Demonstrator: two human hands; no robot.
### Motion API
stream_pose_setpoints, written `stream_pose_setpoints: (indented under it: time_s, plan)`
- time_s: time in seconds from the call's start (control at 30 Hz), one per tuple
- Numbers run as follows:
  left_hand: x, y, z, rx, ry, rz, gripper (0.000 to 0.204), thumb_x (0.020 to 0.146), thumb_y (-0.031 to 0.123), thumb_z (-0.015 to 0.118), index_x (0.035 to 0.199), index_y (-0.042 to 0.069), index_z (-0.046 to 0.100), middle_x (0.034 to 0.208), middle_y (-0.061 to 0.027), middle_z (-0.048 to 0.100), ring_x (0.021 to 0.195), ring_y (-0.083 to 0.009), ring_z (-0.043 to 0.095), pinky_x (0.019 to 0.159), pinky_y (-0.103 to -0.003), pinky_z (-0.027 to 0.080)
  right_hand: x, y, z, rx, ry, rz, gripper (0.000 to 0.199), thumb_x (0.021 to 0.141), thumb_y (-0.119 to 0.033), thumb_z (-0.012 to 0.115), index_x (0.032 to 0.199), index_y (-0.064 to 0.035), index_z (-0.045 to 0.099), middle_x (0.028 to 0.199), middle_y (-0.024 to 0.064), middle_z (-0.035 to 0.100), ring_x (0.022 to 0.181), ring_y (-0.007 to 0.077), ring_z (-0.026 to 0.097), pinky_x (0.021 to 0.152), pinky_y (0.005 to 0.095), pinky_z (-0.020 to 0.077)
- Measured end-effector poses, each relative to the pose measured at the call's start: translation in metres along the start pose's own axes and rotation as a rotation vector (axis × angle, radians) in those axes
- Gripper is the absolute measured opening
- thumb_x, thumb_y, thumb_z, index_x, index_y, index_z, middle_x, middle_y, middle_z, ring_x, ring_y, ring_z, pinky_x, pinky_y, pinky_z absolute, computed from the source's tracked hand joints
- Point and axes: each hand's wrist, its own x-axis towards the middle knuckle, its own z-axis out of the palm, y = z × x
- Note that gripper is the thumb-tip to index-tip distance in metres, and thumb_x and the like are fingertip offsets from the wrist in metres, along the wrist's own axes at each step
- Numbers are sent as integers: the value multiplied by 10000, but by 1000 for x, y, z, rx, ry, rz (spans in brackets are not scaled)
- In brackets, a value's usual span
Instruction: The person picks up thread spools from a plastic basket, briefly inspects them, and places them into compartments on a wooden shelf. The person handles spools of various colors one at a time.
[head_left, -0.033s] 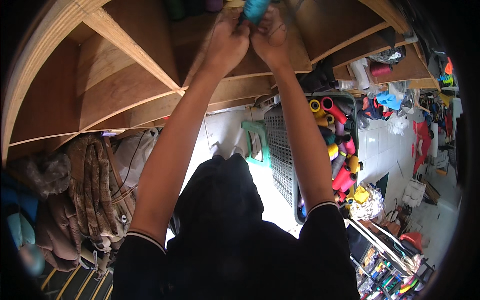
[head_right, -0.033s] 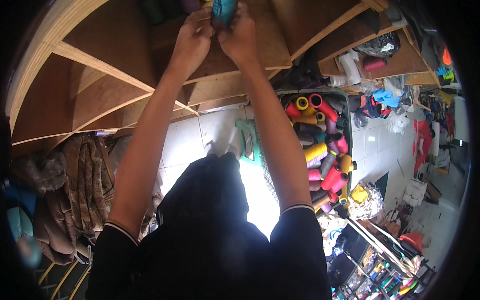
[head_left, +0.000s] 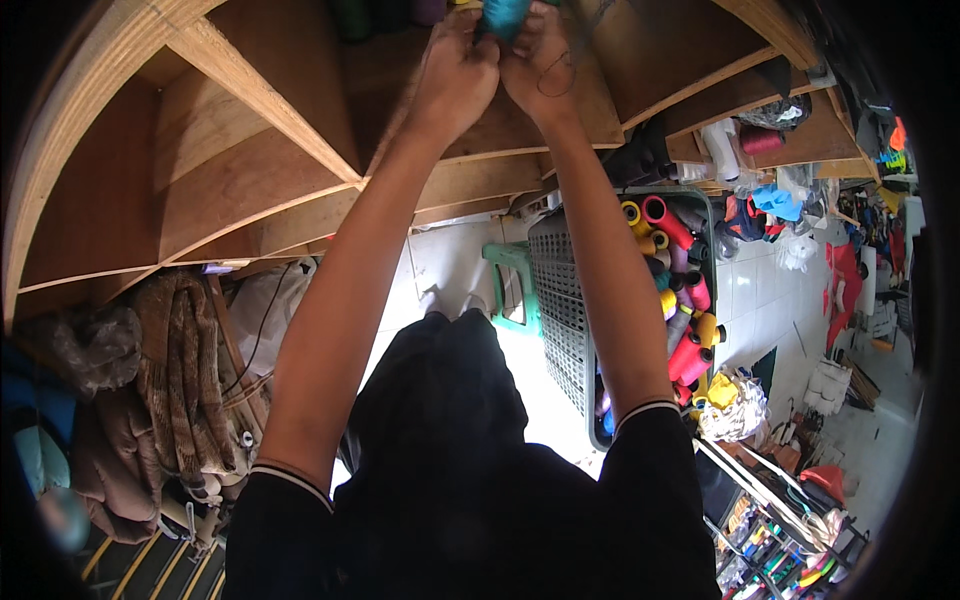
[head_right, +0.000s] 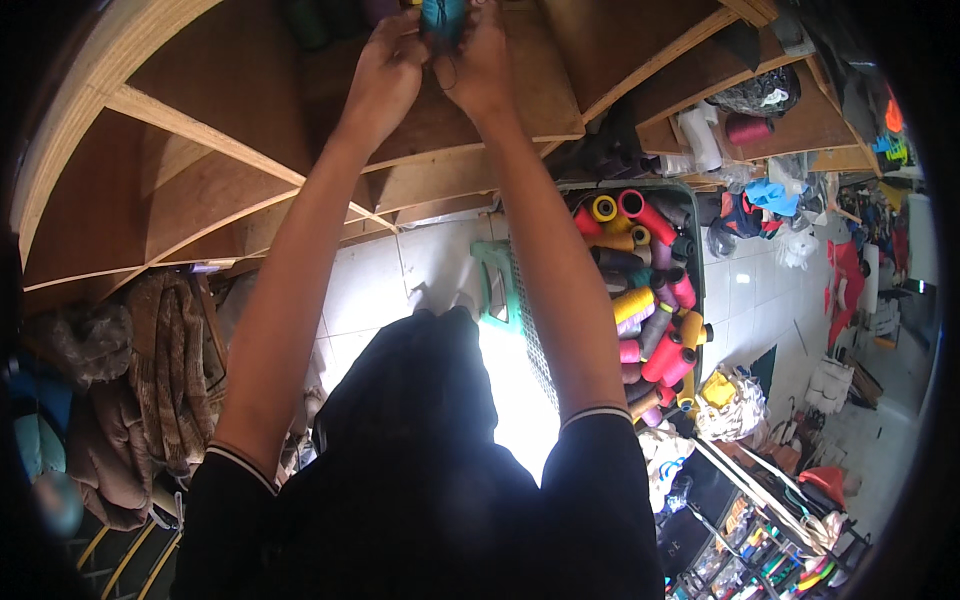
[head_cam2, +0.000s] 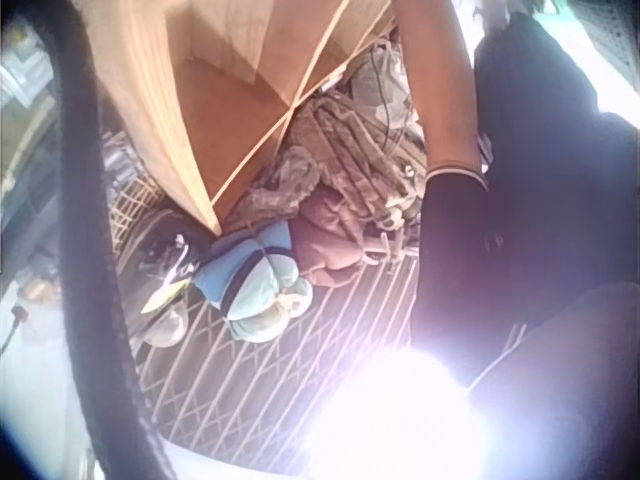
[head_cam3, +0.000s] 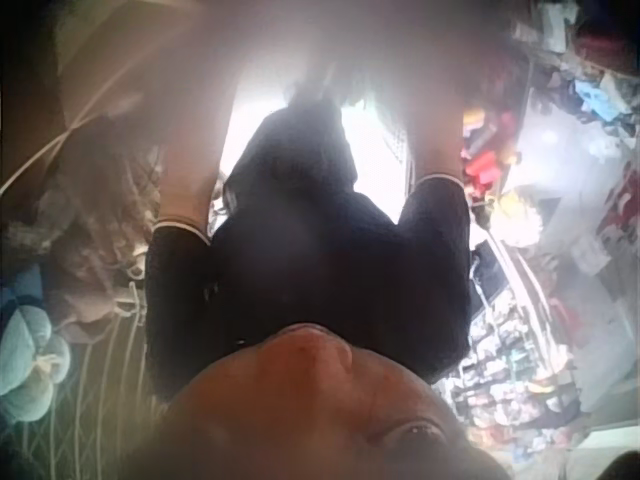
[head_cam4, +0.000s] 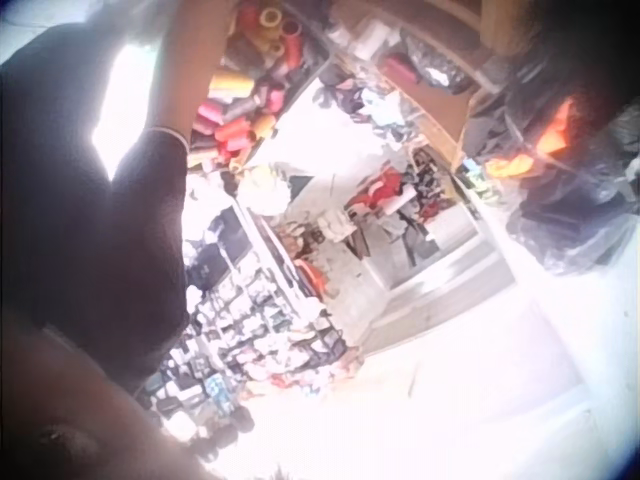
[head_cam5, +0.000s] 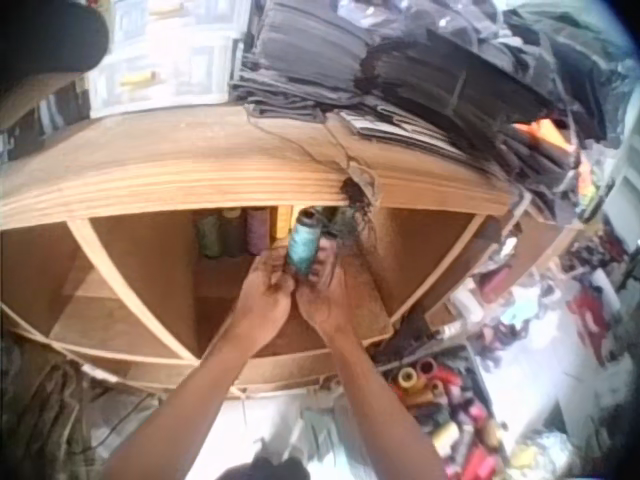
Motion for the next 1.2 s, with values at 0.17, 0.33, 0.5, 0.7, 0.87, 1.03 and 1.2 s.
stream_pose_setpoints:
  time_s: [0.17,0.33,0.5,0.7,0.87,1.03,1.2]
  plan:
    - [35,-22,3,254,-58,94,430,889,165,446,1267,-34,494,1245,-287,513,1160,-426,486,973,-447,405,51,87,9,845,-42,524,306,1017,-361,419,1101,-110,575,964,34,620,814,175,608,777,326,511]
    - [43,-6,3,127,-87,-183,454,898,185,430,1295,-30,478,1284,-309,490,1207,-465,451,1010,-449,381,62,101,27,1093,-68,489,357,1008,-417,449,1130,-109,582,991,34,626,885,196,607,826,350,502]
    - [48,-11,4,123,7,-207,514,913,244,425,1351,-24,418,1322,-321,472,1249,-461,436,1018,-446,373,63,102,40,1142,-35,522,378,1008,-397,463,1211,-91,553,1059,55,617,974,209,590,862,352,491]
    - [50,-24,5,158,-23,-226,526,924,239,399,1387,-9,377,1323,-313,475,1250,-470,430,1021,-452,370,57,98,38,675,-104,245,429,1007,-316,496,1343,-54,451,1182,64,571,993,213,569,891,345,477]
    - [46,-21,3,196,-28,-237,528,926,236,405,1390,-13,373,1313,-320,480,1253,-470,431,1018,-442,374,50,74,36,345,-57,147,395,997,-196,507,1347,-31,427,1149,68,585,981,209,570,877,335,481]
    - [45,-17,-5,231,65,-224,422,907,189,458,1278,-7,509,1190,-262,568,1118,-393,539,937,-420,418,38,19,52,-491,61,-11,307,973,-149,516,1256,-30,502,999,75,626,852,208,601,770,330,511]
    - [-21,19,3,89,191,-72,360,881,183,583,1194,6,602,1169,-180,608,1004,-283,622,896,-368,461,7,20,21,61,386,8,291,837,-14,659,1113,-10,567,1043,121,637,977,216,619,827,294,507]
